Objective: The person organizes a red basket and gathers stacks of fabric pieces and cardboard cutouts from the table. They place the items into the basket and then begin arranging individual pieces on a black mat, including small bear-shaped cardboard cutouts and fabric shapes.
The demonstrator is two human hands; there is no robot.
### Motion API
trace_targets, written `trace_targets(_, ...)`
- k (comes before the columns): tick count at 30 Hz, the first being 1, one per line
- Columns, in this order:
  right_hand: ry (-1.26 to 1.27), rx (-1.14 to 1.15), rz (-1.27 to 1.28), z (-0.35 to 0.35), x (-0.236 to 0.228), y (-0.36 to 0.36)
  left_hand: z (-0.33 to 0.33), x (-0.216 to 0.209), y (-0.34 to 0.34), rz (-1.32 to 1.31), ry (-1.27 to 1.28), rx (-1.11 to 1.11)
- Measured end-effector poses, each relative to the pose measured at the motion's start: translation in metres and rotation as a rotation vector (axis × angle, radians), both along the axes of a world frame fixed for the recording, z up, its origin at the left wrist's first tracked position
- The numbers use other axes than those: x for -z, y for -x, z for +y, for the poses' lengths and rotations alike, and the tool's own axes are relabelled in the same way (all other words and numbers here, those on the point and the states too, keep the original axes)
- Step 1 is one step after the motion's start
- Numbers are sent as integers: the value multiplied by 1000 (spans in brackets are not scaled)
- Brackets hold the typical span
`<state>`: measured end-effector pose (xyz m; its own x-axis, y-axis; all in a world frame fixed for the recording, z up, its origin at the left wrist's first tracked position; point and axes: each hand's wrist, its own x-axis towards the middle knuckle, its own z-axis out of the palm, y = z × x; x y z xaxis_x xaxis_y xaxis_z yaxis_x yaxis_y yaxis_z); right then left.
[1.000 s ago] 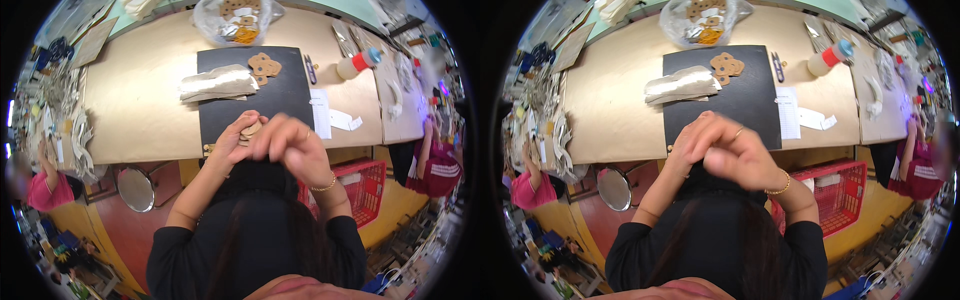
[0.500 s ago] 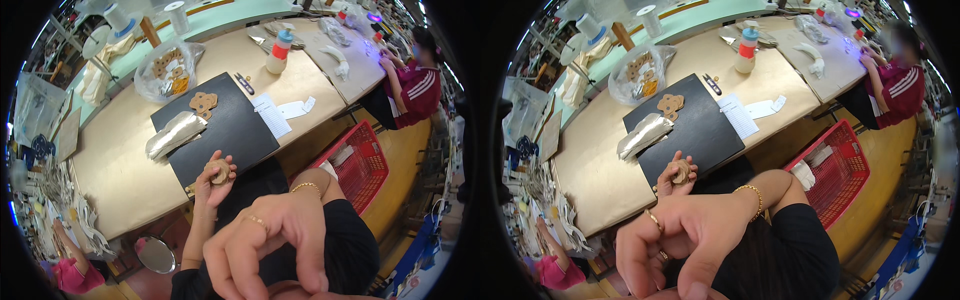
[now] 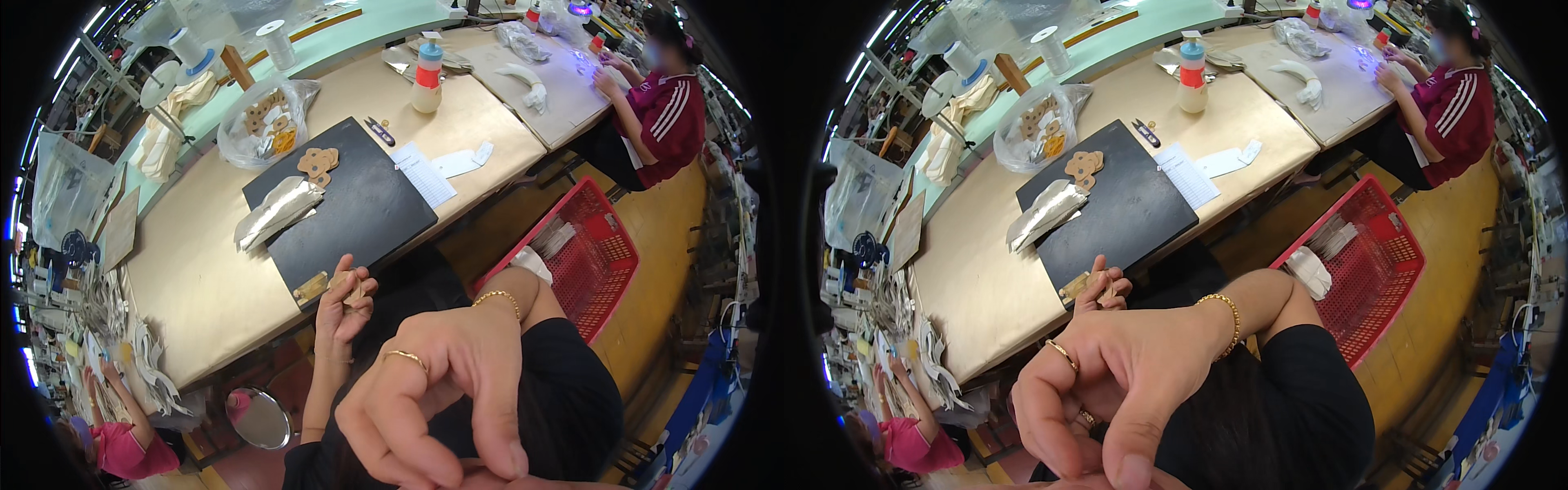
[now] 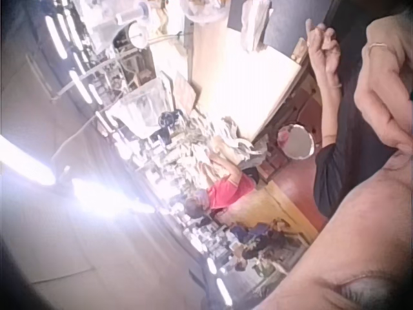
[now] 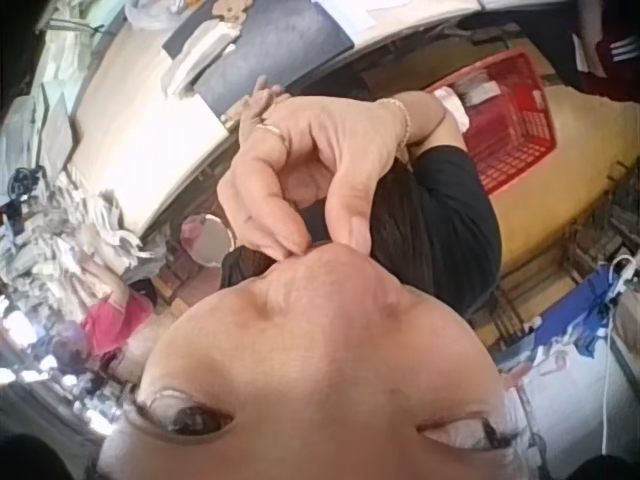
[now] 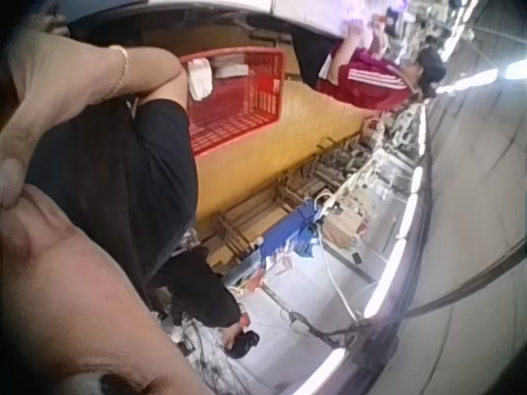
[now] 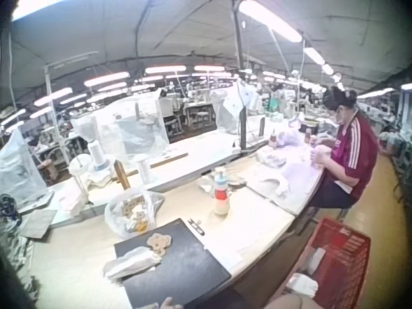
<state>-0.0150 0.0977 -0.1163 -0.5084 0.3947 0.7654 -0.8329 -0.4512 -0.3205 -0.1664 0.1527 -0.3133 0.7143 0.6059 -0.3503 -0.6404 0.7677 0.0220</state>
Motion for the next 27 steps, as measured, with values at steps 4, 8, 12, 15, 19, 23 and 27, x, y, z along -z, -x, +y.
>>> trace_targets(4,17,-21,-43,-12,0,-7,-10,5,3,-24,-46,-10)
trace_targets(8,6,-25,-37,-5,-2,-14,-10,5,1,-20,-11,-16)
trace_targets(12,165,-170,-188,11,-2,-27,7,-2,-4,-25,14,17)
trace_targets(15,262,-133,-238,27,2,-33,25,-10,-9,-58,4,31)
trace_targets(19,190,-37,73,69,18,-14,51,-21,-10,-9,-56,24)
trace_targets(23,161,12,74,111,28,-18,77,-24,-8,83,-61,6)
trace_targets(27,190,31,-146,138,30,-48,93,-16,-6,194,-120,-61)
